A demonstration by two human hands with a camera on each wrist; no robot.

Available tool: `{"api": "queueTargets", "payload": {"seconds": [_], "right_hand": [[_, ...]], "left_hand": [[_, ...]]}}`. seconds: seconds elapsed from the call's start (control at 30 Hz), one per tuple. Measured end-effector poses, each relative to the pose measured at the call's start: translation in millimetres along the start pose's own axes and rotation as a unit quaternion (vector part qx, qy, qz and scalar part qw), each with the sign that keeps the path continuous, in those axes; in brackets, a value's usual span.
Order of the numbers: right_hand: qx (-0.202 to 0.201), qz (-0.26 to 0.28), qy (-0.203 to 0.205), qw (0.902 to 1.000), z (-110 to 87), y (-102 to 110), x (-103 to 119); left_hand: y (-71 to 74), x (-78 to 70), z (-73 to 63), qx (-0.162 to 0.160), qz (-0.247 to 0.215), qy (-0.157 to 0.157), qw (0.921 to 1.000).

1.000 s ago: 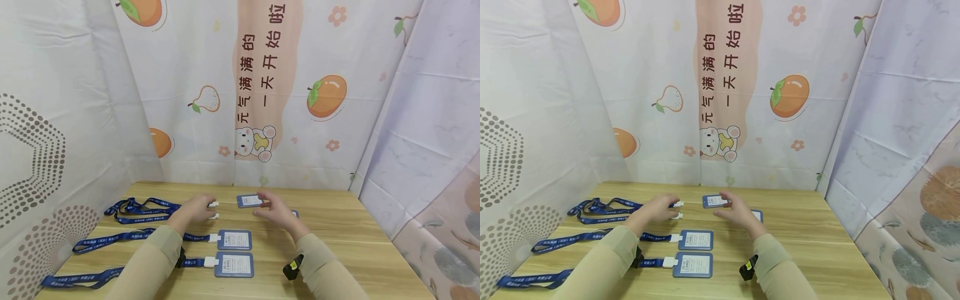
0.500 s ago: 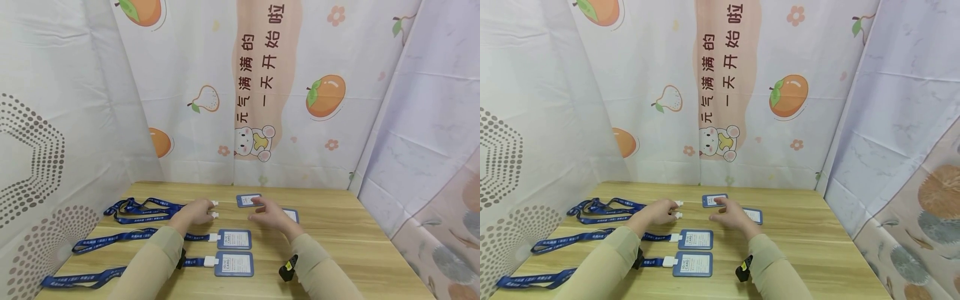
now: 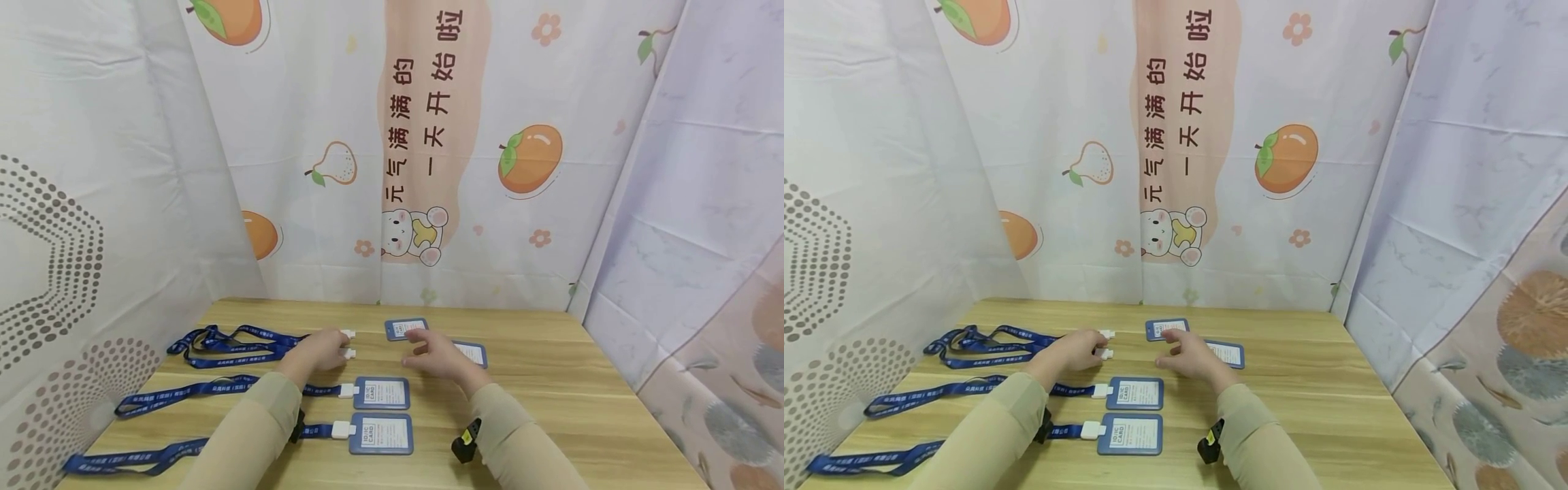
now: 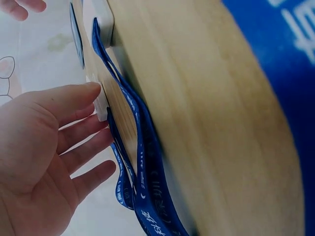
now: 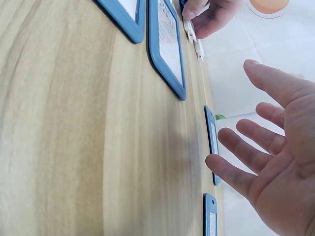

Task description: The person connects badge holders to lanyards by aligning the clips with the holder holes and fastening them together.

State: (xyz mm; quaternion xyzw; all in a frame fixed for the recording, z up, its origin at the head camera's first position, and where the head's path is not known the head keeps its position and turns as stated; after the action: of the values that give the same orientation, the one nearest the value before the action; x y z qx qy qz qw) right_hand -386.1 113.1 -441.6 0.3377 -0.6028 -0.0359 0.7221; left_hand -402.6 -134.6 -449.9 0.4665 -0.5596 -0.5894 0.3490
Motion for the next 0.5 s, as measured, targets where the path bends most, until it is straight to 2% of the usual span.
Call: {"api": "queueTargets", "payload": {"seconds": [0.13, 0.27, 0.5], "right_hand": [[0.007, -0.001, -0.001, 1.0000, 0.2, -2.8, -0.4], [0.007, -0.006, -0.003, 1.0000, 0.7, -2.5, 0.1], [0.007, -0.013, -0.005, 0.9999, 0.9, -1.0, 1.5]], "left_hand": [[0.8, -2.5, -2.6, 0.005, 0.020, -0.007, 0.9998], [4.2, -4.1, -3.6, -0.001, 0.020, -0.012, 0.9997], [0.2, -1.2, 1.7, 0.001, 0.027, -0.013, 0.9996]]}}
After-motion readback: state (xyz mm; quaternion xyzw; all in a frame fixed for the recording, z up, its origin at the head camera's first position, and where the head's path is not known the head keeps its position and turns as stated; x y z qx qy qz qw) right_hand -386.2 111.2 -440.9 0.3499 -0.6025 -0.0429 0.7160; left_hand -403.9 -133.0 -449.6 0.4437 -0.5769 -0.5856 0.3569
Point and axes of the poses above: each hand's wrist, its own z-axis towards the middle knuckle, its own y-axis out of the back of the hand, x = y × z, the point moved 6 cm from there along z, towards the middle knuckle, and after that the axes turned 6 degrees about z, right-handed, at the moved point
